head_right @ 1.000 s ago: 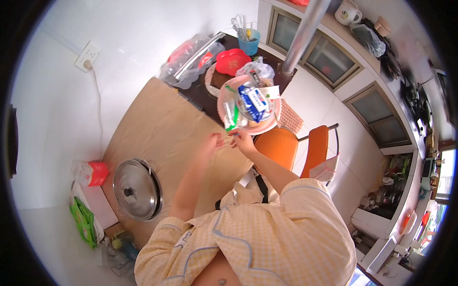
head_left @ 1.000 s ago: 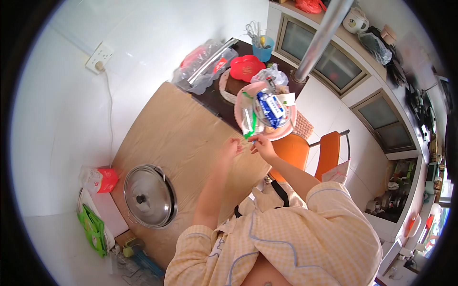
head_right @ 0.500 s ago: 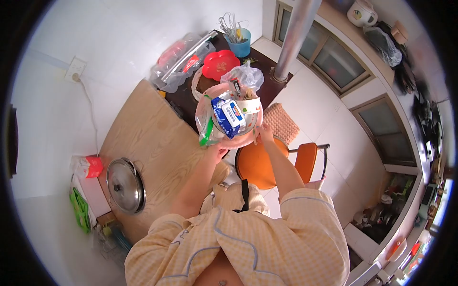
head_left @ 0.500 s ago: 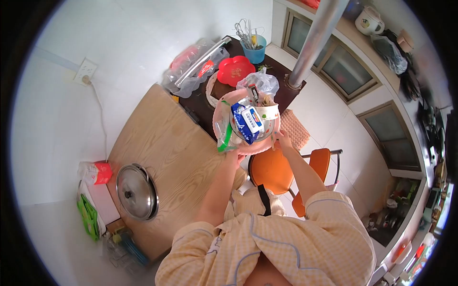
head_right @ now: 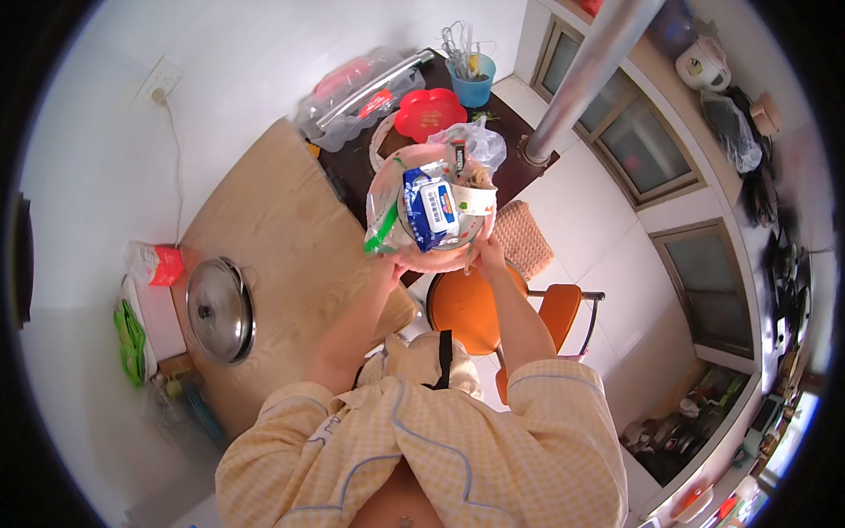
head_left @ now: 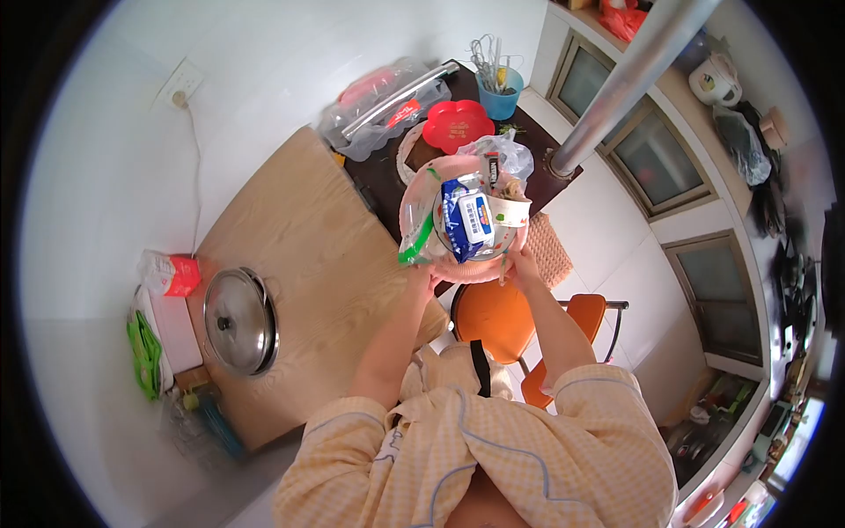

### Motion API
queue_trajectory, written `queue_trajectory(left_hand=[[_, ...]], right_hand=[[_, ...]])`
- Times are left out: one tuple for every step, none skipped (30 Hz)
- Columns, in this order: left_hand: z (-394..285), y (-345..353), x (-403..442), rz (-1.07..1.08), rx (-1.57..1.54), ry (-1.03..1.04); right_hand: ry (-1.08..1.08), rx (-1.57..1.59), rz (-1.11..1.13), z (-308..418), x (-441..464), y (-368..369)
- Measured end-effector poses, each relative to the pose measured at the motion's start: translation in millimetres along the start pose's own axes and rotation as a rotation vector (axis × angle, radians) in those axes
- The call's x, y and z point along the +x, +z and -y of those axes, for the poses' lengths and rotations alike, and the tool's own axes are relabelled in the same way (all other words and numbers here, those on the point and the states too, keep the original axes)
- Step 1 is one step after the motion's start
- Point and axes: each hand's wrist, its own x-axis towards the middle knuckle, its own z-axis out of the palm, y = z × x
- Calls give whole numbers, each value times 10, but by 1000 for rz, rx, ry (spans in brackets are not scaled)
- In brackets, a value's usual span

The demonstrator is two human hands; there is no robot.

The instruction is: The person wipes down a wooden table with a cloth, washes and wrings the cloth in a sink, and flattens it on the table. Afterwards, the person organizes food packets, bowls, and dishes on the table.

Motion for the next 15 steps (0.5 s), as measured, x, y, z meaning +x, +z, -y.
queue_trajectory(left_hand=[[-36, 18, -21, -7, -13, 8], [-90, 45, -26, 20, -5, 34], [-142, 87, -21, 50, 2, 61], [-203, 95, 2, 67, 37, 50], [-264, 114, 29, 70, 28, 60], [-359, 155, 0, 84, 44, 78], [-473, 222, -73, 97, 59, 97], [-592, 297, -142, 82, 91, 127], [-690, 325, -199, 77, 83, 138], [-754, 353, -273, 93, 69, 161], [-876, 379, -294, 102, 53, 178], [-966, 346, -278, 66, 51, 145], [-1017, 298, -291, 58, 38, 163], [-1080, 238, -305, 28, 52, 180], [-1144, 175, -336, -6, 65, 197]], right_hand=[[4, -13, 10, 28, -60, 53], [-36, 3, -13, 66, -113, 106], [-80, 20, -36, 166, -206, 214], [-85, 11, -27, 262, -272, 316], [-116, -8, -32, 366, -326, 421], [-143, -25, -37, 437, -374, 510], [-144, -34, -28, 500, -410, 589], [-160, -14, 26, 567, -422, 687], [-172, 6, 81, 605, -428, 775], [-177, 3, 108, 626, -457, 819], [-174, -8, 124, 660, -461, 941], [-168, 5, 104, 674, -474, 1067], [-161, 17, 87, 675, -484, 1165], [-157, 3, 107, 660, -456, 1242], [-141, -35, 139, 628, -416, 1309]])
